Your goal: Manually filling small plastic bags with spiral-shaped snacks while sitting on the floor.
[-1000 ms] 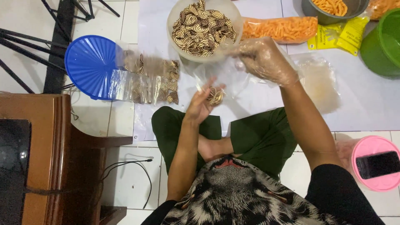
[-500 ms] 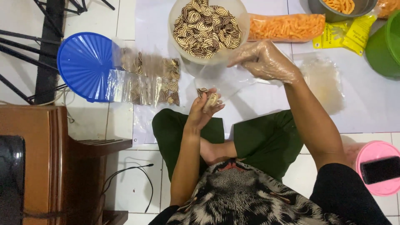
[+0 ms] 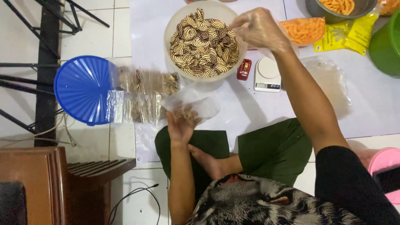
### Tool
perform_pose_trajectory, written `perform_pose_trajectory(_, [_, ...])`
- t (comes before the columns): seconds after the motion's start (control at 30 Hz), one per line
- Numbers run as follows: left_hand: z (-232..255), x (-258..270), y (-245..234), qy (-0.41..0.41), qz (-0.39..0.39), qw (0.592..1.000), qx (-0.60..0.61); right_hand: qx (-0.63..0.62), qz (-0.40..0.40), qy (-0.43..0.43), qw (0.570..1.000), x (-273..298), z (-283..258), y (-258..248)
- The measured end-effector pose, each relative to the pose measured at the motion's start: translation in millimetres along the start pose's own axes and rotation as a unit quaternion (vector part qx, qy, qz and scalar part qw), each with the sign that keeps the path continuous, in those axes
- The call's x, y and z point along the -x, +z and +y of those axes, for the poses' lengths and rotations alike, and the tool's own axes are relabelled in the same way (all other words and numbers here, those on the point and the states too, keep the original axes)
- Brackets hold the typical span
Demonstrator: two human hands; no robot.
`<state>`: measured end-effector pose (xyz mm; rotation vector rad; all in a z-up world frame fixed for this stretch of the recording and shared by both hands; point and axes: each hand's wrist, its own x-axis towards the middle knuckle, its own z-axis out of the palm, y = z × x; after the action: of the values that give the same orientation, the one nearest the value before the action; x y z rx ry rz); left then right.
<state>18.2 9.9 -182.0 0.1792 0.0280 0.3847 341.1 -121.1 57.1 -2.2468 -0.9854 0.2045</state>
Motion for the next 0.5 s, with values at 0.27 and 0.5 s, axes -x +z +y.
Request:
perform_pose_trajectory(0.27, [1.8, -6.4, 15.3, -0.021, 0.050, 0.998, 0.024, 0.291, -0.253, 0.051, 0.921, -29.3, 35.9, 76.0])
perform_pose_trajectory(0.5, [-0.6, -3.2, -2.2, -0.070, 0.042, 0.994, 0.069, 0.113, -0.233, 0.119, 0.958, -35.5, 40.0, 80.1])
